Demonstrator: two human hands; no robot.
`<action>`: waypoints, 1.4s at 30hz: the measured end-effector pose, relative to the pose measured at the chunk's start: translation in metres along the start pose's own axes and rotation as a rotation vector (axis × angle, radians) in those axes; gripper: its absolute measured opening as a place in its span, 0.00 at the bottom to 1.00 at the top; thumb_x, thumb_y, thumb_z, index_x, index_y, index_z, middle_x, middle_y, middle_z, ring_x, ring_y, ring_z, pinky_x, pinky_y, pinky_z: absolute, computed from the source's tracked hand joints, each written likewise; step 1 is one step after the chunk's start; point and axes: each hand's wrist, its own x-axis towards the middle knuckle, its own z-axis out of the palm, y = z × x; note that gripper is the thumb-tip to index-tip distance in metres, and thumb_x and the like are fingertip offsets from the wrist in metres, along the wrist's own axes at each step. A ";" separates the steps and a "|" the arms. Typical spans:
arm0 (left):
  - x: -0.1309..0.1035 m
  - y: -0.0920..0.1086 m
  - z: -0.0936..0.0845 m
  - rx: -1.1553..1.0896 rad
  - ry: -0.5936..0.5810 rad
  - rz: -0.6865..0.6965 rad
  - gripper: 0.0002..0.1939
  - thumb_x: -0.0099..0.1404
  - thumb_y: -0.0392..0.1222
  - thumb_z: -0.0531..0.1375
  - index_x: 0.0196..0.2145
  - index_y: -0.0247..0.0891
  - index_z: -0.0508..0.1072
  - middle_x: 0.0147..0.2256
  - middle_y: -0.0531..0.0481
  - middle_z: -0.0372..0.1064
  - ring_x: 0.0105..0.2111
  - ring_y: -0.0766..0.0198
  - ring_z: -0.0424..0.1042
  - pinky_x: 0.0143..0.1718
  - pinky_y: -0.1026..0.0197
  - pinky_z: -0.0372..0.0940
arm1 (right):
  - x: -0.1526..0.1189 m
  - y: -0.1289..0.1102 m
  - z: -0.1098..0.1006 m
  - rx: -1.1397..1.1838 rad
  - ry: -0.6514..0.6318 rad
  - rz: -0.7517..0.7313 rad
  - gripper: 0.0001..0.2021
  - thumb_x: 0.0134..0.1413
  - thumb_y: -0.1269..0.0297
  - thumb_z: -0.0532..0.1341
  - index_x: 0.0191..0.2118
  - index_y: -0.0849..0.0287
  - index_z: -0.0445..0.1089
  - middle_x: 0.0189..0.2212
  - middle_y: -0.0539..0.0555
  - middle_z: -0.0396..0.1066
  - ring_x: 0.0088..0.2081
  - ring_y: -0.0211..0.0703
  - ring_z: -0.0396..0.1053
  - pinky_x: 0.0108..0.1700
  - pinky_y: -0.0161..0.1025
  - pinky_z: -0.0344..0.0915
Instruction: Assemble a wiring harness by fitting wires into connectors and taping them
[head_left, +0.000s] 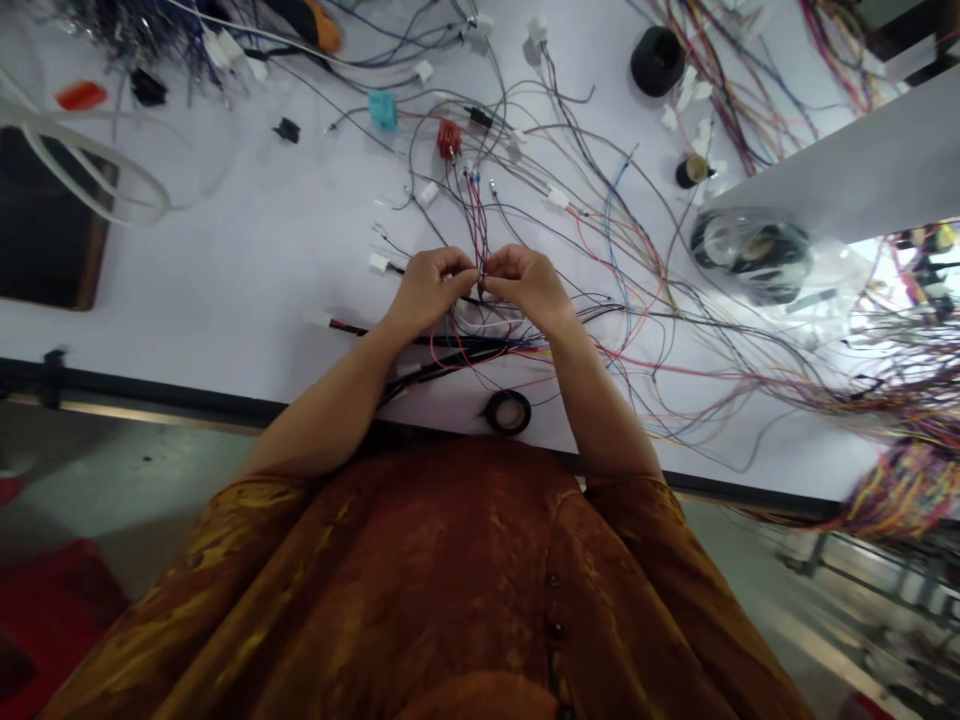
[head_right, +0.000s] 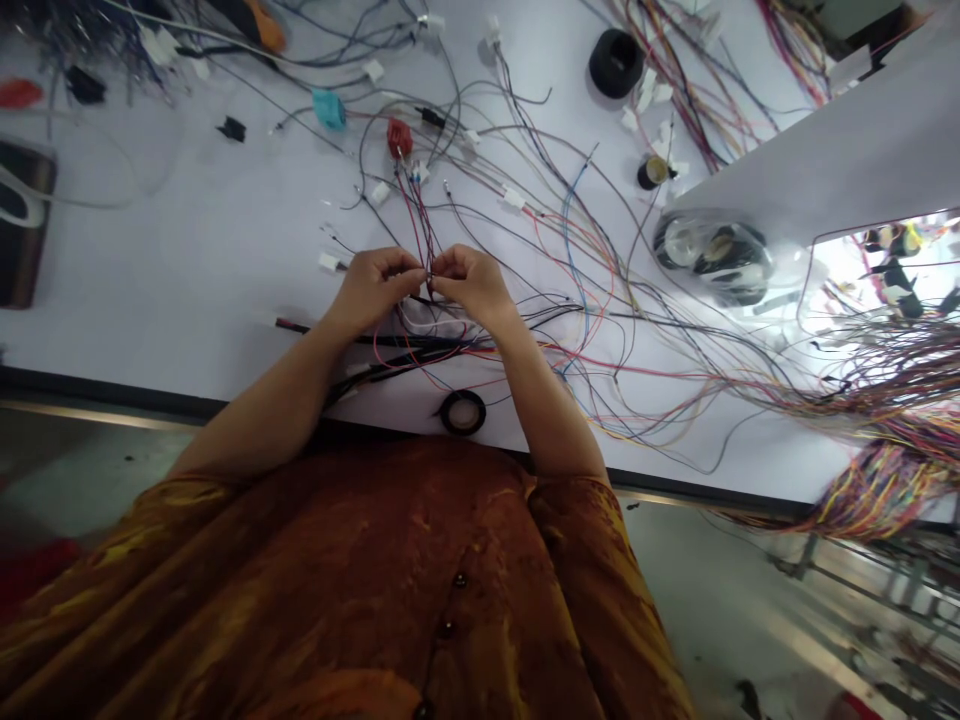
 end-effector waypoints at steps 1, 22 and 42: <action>0.000 0.000 0.000 -0.012 0.007 -0.009 0.08 0.62 0.32 0.63 0.25 0.35 0.74 0.22 0.52 0.67 0.26 0.65 0.61 0.30 0.62 0.54 | 0.000 -0.001 0.000 -0.017 0.000 -0.004 0.07 0.48 0.75 0.64 0.33 0.59 0.69 0.25 0.47 0.71 0.27 0.34 0.67 0.31 0.33 0.64; -0.003 0.001 -0.002 -0.041 0.053 0.024 0.09 0.66 0.36 0.60 0.27 0.37 0.71 0.23 0.54 0.63 0.27 0.67 0.60 0.30 0.64 0.55 | 0.001 -0.006 -0.004 -0.093 -0.051 -0.018 0.07 0.51 0.74 0.60 0.36 0.61 0.73 0.27 0.48 0.71 0.28 0.34 0.64 0.33 0.33 0.63; 0.005 -0.012 -0.002 0.132 0.146 0.051 0.06 0.63 0.34 0.59 0.28 0.39 0.70 0.23 0.54 0.69 0.24 0.67 0.67 0.31 0.63 0.66 | 0.012 0.008 0.007 -0.120 0.103 -0.127 0.10 0.62 0.67 0.59 0.28 0.59 0.65 0.24 0.47 0.66 0.27 0.32 0.62 0.33 0.33 0.62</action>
